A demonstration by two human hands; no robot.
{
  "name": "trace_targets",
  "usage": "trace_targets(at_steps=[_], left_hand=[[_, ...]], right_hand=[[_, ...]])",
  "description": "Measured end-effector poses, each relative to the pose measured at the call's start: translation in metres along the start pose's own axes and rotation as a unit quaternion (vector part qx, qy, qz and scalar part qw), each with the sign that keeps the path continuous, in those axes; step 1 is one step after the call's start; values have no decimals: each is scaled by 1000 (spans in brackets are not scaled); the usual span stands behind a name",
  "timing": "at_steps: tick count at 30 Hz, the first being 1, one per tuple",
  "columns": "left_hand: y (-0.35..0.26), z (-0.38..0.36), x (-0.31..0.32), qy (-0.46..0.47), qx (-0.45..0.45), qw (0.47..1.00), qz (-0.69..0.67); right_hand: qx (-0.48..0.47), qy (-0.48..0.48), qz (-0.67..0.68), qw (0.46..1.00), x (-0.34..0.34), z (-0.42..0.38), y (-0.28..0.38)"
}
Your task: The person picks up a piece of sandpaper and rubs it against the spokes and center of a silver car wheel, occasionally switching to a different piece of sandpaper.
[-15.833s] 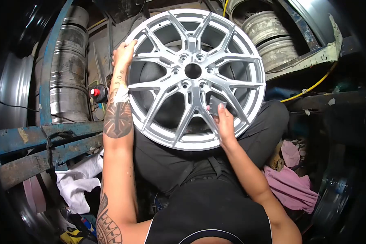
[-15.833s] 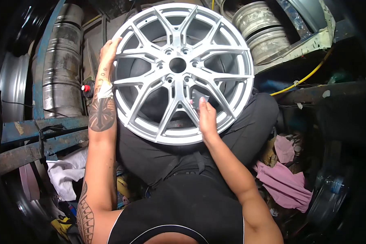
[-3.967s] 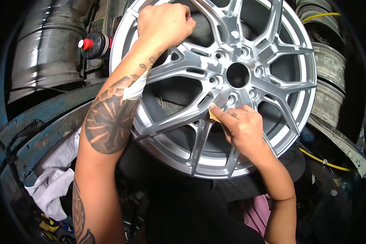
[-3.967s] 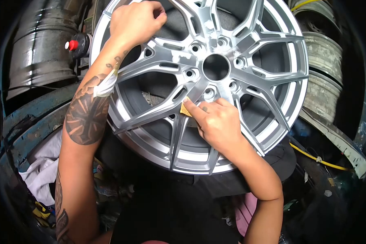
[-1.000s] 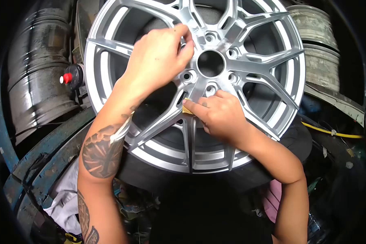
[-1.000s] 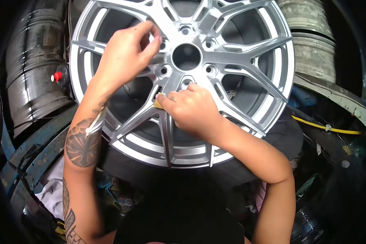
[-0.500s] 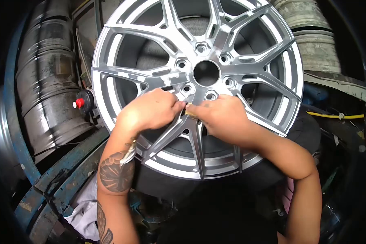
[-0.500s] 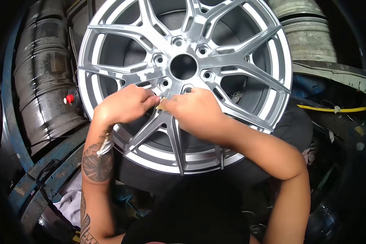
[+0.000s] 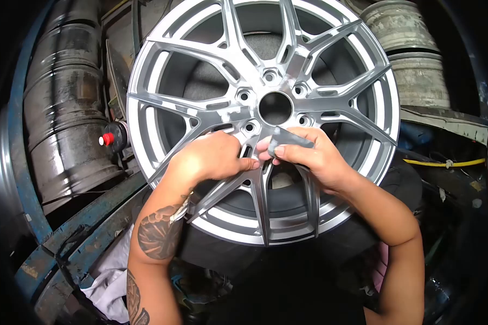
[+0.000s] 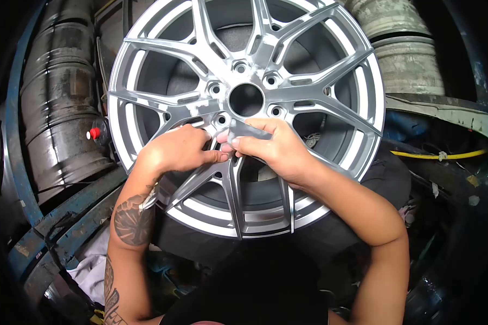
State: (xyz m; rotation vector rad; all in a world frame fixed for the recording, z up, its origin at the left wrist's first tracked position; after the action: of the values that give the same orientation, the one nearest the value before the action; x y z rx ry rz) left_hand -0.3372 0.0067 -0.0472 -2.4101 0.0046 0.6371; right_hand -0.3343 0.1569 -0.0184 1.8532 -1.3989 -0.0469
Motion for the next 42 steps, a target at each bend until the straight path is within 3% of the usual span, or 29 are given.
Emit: trace_targets(at_steps=[3, 8, 12, 13, 15, 16, 19, 26, 42], left_hand=[[6, 3, 0, 22, -7, 1000, -1], [13, 2, 0, 1, -12, 1000, -29], [14, 4, -3, -18, -13, 1000, -23], [14, 3, -4, -17, -16, 999, -24], [14, 4, -4, -14, -22, 999, -28], [14, 4, -3, -21, -18, 999, -24], [15, 5, -2, -35, -11, 999, -15], [12, 3, -5, -23, -18, 999, -22], [19, 4, -3, -29, -19, 999, -32]], right_hand=[[-23, 16, 6, 1000, 1, -1, -4], [49, -8, 9, 999, 1, -6, -9], [39, 24, -3, 999, 5, -6, -9], [-54, -22, -153, 987, 4, -8, 5], [-228, -110, -433, 865, 15, -21, 24], [-267, -141, -505, 809, 18, -24, 20], [-297, -122, -610, 725, 31, -28, 10], [-338, -138, -707, 606, 47, -15, -9], [-335, -147, -689, 626, 44, -17, -19]])
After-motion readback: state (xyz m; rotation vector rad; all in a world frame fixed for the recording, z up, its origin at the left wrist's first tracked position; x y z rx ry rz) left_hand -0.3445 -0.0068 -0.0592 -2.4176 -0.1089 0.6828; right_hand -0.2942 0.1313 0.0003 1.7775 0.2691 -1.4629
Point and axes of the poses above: each hand's wrist, its own z-axis towards the middle knuckle, its own x-axis out of the palm, y = z × x, the point moved 9 cm from there along z, towards the middle knuckle, and after that the axes turned 12 degrees about x, right-handed, at the moved point
